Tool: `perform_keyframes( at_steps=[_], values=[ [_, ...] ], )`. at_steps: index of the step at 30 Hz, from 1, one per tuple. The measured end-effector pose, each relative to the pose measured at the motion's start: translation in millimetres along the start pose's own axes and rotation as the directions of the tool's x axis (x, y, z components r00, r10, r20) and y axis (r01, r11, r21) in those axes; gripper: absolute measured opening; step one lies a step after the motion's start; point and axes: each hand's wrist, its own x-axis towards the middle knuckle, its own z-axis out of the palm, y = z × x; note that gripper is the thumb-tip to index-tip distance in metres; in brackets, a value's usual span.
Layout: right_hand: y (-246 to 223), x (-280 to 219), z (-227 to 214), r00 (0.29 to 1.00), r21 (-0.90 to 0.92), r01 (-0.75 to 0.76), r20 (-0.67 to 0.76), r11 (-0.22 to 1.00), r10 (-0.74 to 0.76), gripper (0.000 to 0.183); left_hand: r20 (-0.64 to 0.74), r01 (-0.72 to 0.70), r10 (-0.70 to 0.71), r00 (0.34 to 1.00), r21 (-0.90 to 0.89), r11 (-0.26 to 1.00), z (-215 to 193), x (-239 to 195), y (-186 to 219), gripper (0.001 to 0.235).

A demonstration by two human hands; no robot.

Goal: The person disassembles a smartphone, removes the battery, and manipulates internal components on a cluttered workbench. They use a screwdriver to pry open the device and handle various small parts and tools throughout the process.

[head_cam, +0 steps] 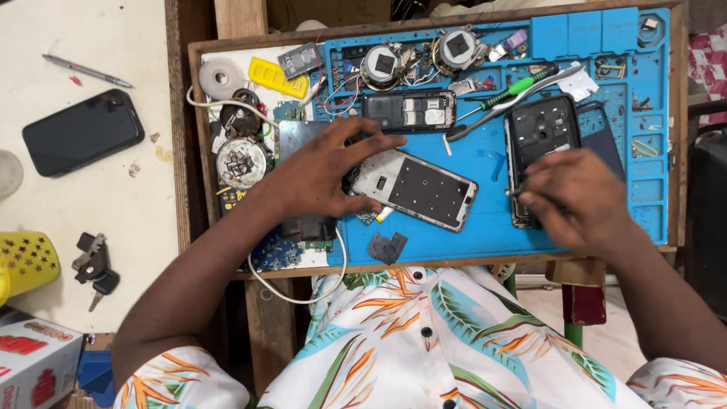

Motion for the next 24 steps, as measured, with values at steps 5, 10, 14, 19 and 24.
perform_keyframes(
  at_steps=[5, 10, 14, 19, 24],
  values=[
    [-34.6, 38.3, -6.3, 0.995, -0.018, -0.085, -0.059, 0.996, 0.084, 0.021, 0.049, -0.024, 0.025, 0.998, -0.015, 1.000, 0.7, -2.3, -4.1, 0.099],
    [-72.1, 80.8, 37.3, 0.987, 0.053, 0.157, 0.032, 0.986, -0.159, 0.024, 0.030, -0.055, 0.060, 0.998, -0.140, 0.989, 0.5, -11.1, -13.0, 0.099],
    [-72.1, 103.4, 80.6, 0.976, 0.144, 0.175, 0.106, 0.974, -0.191, 0.015, 0.005, -0.083, 0.084, 0.996, -0.156, 0.984, 1.5, -9.8, -19.7, 0.101],
    [-71.9, 99.3, 107.5, 0.979, 0.178, 0.152, 0.105, 0.972, -0.173, 0.013, 0.018, -0.087, 0.092, 0.996, -0.179, 0.980, 3.5, -8.7, -23.9, 0.101],
    [-74.9, 93.2, 114.7, 0.974, 0.157, 0.192, 0.088, 0.969, -0.207, 0.014, 0.059, -0.100, 0.116, 0.992, -0.225, 0.969, -3.7, -6.3, -29.3, 0.094]
  ],
)
